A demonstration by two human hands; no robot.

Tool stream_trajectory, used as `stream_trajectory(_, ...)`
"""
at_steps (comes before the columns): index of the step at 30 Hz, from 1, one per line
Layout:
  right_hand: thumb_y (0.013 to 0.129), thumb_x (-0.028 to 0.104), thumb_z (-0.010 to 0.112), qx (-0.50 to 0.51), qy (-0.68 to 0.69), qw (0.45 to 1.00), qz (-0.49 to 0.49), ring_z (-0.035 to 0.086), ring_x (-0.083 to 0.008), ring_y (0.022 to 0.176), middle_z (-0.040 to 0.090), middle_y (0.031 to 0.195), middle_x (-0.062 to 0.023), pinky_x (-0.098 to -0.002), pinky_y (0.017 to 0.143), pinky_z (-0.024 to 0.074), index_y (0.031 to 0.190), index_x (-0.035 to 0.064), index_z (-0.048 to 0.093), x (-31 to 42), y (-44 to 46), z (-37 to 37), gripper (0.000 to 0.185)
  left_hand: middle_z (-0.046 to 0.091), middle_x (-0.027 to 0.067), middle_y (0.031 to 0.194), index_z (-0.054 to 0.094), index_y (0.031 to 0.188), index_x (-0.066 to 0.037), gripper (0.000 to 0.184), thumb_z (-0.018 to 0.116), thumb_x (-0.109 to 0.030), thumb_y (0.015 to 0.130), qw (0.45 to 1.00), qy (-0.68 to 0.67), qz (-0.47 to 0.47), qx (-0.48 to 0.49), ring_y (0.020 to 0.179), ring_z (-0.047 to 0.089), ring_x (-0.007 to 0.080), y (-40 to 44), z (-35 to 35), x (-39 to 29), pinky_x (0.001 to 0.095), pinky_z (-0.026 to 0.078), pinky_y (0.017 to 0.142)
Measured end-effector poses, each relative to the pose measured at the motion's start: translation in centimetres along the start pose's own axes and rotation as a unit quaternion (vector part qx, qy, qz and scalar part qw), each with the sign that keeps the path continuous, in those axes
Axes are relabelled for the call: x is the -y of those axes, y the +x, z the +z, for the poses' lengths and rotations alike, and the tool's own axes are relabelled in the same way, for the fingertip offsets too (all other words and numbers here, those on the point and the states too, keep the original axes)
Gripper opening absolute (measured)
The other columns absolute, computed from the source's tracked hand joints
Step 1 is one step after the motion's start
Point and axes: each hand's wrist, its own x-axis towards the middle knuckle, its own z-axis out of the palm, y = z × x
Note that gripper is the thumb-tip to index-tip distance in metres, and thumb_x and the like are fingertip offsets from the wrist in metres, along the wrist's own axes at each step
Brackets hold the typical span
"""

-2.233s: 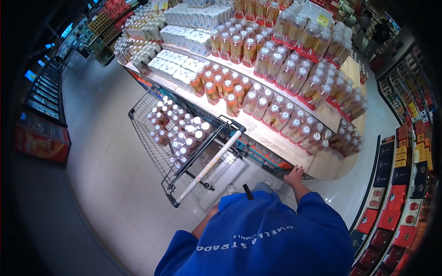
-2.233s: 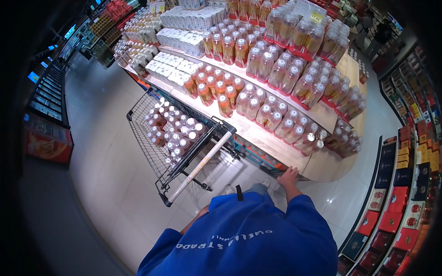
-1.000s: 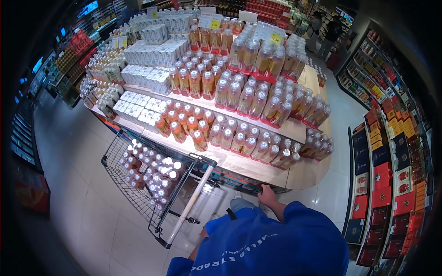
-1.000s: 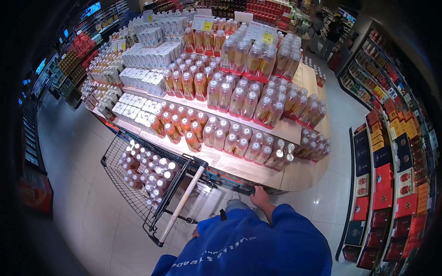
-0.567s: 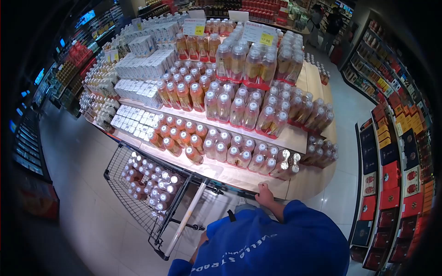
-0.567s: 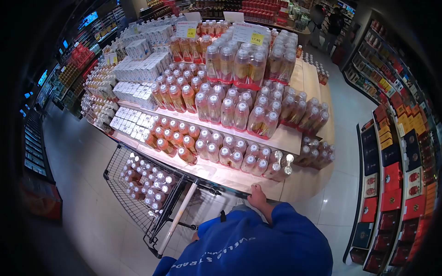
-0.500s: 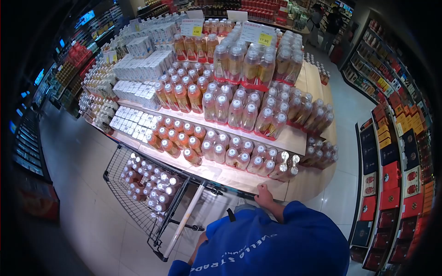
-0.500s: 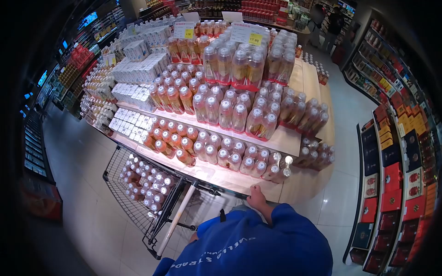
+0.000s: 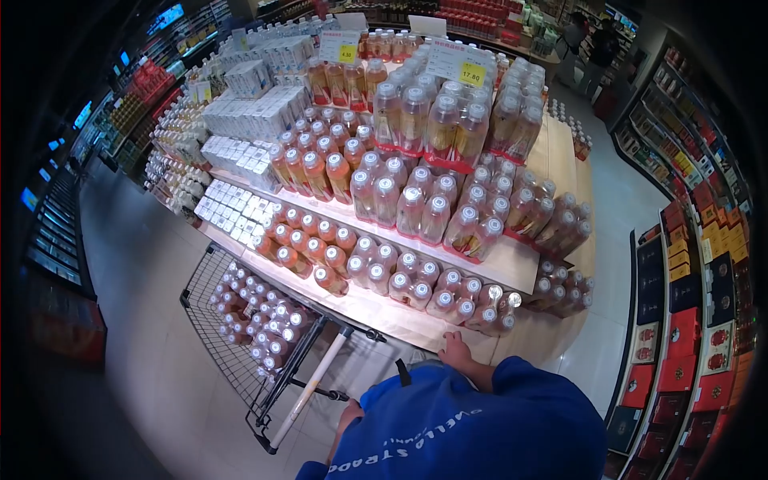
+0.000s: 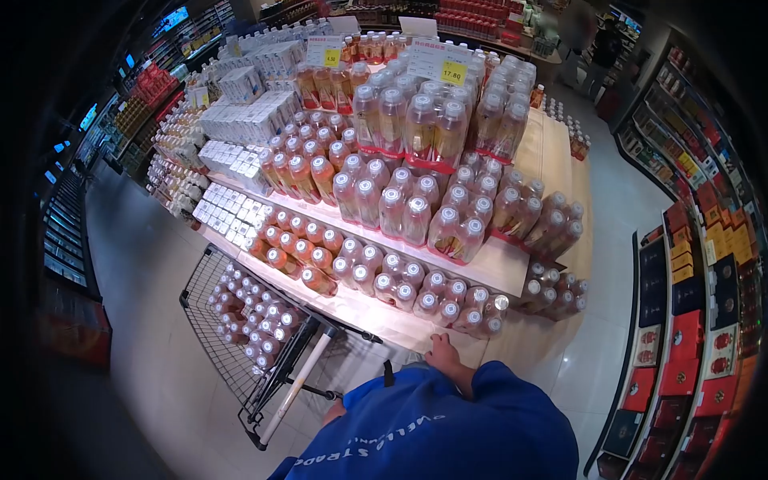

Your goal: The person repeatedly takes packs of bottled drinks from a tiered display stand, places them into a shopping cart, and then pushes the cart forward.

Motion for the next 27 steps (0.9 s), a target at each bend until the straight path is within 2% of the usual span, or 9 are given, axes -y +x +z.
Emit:
stream_trajectory(2, 0.082, 0.023, 0.071, 0.002, 0.002, 1.0, -0.005, 0.065, -0.0419, 0.105, 0.05, 0.129, -0.0203, -0.0503, 0.089, 0.0561, 0.131, 0.0065, 0.051, 0.0, 0.2, 0.0, 0.055, 0.067, 0.0345, 0.12, 0.053, 0.12, 0.005, 0.046, 0.057, -0.031, 0.093, 1.0, -0.005, 0.002, 0.017, 0.118, 0.064, 0.0486, -1.6, -1.0, -1.6, 0.055, 0.05, 0.1)
stream_trajectory(8, 0.084, 0.025, 0.068, -0.007, 0.011, 1.0, -0.026, 0.065, -0.0413, 0.104, 0.051, 0.127, -0.0187, -0.05, 0.088, 0.0567, 0.129, 0.0089, 0.052, -0.7, 0.0, 0.0, 0.05, 0.065, 0.0376, 0.12, 0.045, 0.129, 0.003, 0.049, 0.056, -0.03, 0.096, 0.998, 0.05, -0.031, -0.004, 0.116, 0.064, 0.0505, 1.4, 2.7, -0.2, 0.0538, 0.052, 0.101)
stream_trajectory(14, 0.084, 0.023, 0.068, -0.032, 0.006, 0.999, -0.019, 0.066, -0.0414, 0.102, 0.051, 0.126, -0.0184, -0.051, 0.087, 0.0566, 0.126, 0.0096, 0.053, -0.5, -0.2, 0.2, 0.047, 0.067, 0.0322, 0.122, 0.042, 0.136, 0.0, 0.05, 0.053, -0.029, 0.097, 0.991, 0.13, -0.013, 0.038, 0.119, 0.064, 0.0477, 3.4, 2.5, 1.3, 0.0549, 0.051, 0.101)
stream_trajectory(19, 0.083, 0.023, 0.069, -0.038, 0.007, 0.999, 0.028, 0.066, -0.0405, 0.103, 0.051, 0.127, -0.018, -0.0511, 0.088, 0.0565, 0.124, 0.0095, 0.054, 0.2, 0.0, 0.6, 0.046, 0.068, 0.0295, 0.126, 0.052, 0.135, 0.0, 0.051, 0.059, -0.031, 0.095, 0.993, 0.097, 0.03, 0.061, 0.122, 0.064, 0.0433, 4.4, -0.4, 3.2, 0.049, 0.051, 0.102)
stream_trajectory(24, 0.084, 0.027, 0.069, -0.046, 0.009, 0.994, 0.101, 0.066, -0.0389, 0.108, 0.051, 0.13, -0.017, -0.0499, 0.091, 0.0565, 0.123, 0.0096, 0.055, 1.3, 0.1, 1.8, 0.045, 0.068, 0.0288, 0.127, 0.058, 0.134, 0.0, 0.051, 0.061, -0.032, 0.094, 0.983, -0.021, 0.118, 0.141, 0.123, 0.065, 0.0406, 11.2, 0.6, 11.7, 0.0459, 0.051, 0.103)
stream_trajectory(27, 0.082, 0.029, 0.072, -0.053, -0.005, 0.991, 0.124, 0.065, -0.0386, 0.107, 0.05, 0.13, -0.018, -0.0504, 0.09, 0.0561, 0.123, 0.0093, 0.055, 1.6, 0.5, 2.5, 0.048, 0.068, 0.0281, 0.129, 0.061, 0.133, 0.001, 0.052, 0.063, -0.033, 0.093, 0.977, -0.073, 0.126, 0.154, 0.123, 0.065, 0.0382, 11.2, -0.3, 13.9, 0.0435, 0.05, 0.104)
